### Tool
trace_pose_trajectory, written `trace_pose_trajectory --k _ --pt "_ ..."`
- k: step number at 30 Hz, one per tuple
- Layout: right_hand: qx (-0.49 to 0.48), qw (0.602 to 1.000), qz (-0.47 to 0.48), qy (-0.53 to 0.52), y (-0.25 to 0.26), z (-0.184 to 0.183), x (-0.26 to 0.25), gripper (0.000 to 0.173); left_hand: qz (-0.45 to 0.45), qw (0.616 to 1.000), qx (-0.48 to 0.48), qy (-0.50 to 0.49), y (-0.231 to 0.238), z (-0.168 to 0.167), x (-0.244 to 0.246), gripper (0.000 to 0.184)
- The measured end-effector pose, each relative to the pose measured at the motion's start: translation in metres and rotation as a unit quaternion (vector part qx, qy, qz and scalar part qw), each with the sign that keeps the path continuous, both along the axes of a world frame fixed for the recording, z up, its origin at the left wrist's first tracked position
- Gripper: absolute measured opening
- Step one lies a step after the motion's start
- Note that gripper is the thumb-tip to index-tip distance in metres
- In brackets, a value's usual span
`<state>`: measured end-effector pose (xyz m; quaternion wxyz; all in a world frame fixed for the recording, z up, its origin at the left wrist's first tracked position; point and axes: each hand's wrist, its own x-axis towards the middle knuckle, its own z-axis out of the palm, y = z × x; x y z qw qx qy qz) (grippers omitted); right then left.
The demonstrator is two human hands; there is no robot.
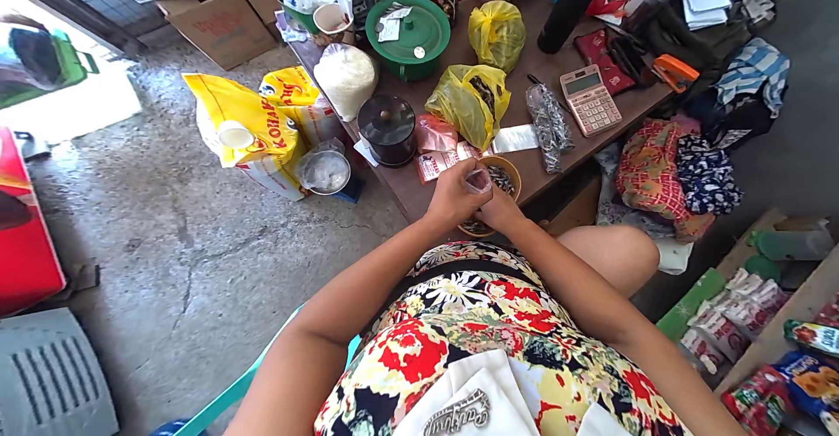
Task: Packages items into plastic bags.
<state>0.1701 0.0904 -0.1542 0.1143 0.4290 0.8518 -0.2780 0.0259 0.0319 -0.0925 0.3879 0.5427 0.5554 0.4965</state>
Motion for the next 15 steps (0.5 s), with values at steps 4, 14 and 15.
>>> trace_pose_trajectory --k 4,14,15 --pt "0.012 1.0 0.013 0.014 0.004 0.019 0.003 0.03 -0.002 1.0 0.004 0.004 0.001 0.001 0.0 0.019" --pt "0.004 0.999 0.01 0.036 0.011 0.025 0.012 0.049 -0.018 1.0 0.005 -0.02 0.005 -0.003 0.003 0.02" --pt "-0.004 1.0 0.011 0.009 0.008 0.022 0.009 0.054 -0.02 1.0 0.004 -0.02 0.004 -0.002 0.002 0.019"
